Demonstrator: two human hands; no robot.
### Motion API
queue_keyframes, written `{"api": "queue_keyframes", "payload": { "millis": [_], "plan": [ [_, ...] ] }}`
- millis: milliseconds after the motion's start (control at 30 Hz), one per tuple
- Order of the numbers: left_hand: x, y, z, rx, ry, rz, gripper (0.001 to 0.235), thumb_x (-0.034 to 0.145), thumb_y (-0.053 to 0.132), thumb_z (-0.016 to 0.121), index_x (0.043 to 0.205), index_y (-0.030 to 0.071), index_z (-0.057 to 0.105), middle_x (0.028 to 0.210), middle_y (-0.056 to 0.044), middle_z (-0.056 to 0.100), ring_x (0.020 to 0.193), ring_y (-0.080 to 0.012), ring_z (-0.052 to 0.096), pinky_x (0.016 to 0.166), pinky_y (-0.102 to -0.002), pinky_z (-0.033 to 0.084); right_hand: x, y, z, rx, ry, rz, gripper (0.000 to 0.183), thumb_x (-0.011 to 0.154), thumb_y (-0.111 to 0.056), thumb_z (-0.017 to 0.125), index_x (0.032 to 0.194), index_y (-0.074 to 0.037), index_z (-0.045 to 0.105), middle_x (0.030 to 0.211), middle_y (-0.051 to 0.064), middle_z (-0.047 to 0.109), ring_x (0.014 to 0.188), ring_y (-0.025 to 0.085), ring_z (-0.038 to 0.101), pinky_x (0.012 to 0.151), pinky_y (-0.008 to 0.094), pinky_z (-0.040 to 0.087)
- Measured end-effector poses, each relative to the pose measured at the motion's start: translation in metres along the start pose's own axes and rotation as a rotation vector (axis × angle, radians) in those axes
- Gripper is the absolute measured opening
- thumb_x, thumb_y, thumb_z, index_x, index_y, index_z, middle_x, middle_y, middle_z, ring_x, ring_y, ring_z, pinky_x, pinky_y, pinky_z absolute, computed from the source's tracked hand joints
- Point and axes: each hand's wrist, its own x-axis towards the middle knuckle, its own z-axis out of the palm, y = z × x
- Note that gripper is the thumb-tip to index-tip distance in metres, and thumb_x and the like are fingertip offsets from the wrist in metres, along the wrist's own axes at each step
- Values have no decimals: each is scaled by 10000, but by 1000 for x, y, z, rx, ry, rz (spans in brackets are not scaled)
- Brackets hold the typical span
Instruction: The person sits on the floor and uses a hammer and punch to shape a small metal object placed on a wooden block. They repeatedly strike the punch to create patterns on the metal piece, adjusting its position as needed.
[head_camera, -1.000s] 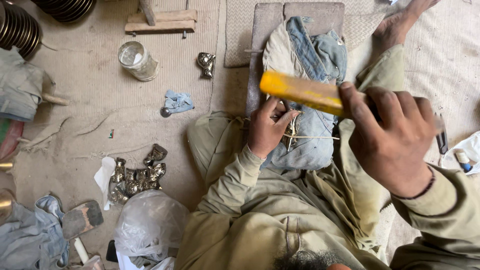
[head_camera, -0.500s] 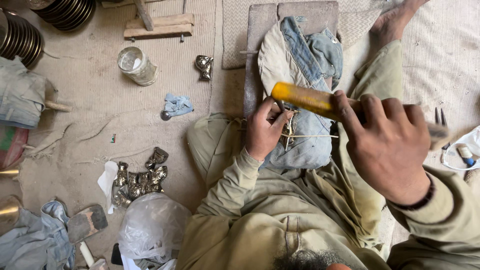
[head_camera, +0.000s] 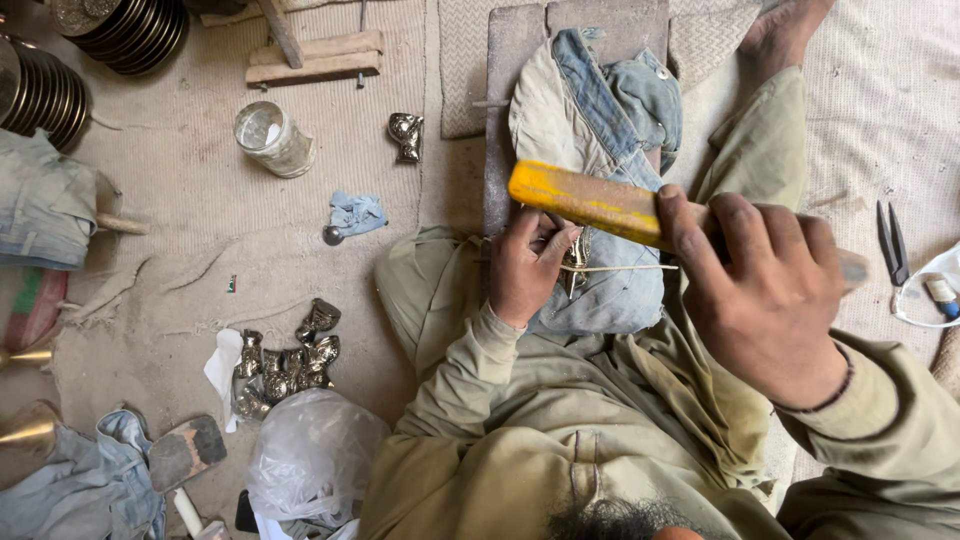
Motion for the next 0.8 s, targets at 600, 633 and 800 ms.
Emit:
{"api": "queue_keyframes", "payload": {
  "millis": [600,633,800],
  "plan": [
    [-8,7,-2,19,40,64,202,967,79,754,1127,-12,669,955,-126,774,829,-174,763,744,-292,589,-14,-4,-6,97,55,46,414,926,-231,769,1333,-167,732,1070,52,682,829,178,607,696,325,398],
    [-8,7,-1,5,44,23,210,965,81,745,1134,-11,659,950,-123,769,828,-171,758,737,-289,590,-15,-4,-6,24,24,44,422,874,-248,774,1287,-170,745,1013,43,688,785,176,604,658,326,394],
    [-11,8,-2,86,38,49,198,961,68,747,1122,-21,671,944,-127,760,820,-181,765,714,-297,585,-19,-1,-2,112,45,21,435,908,-235,764,1333,-148,740,1061,70,695,828,193,611,685,336,397]
  ]
}}
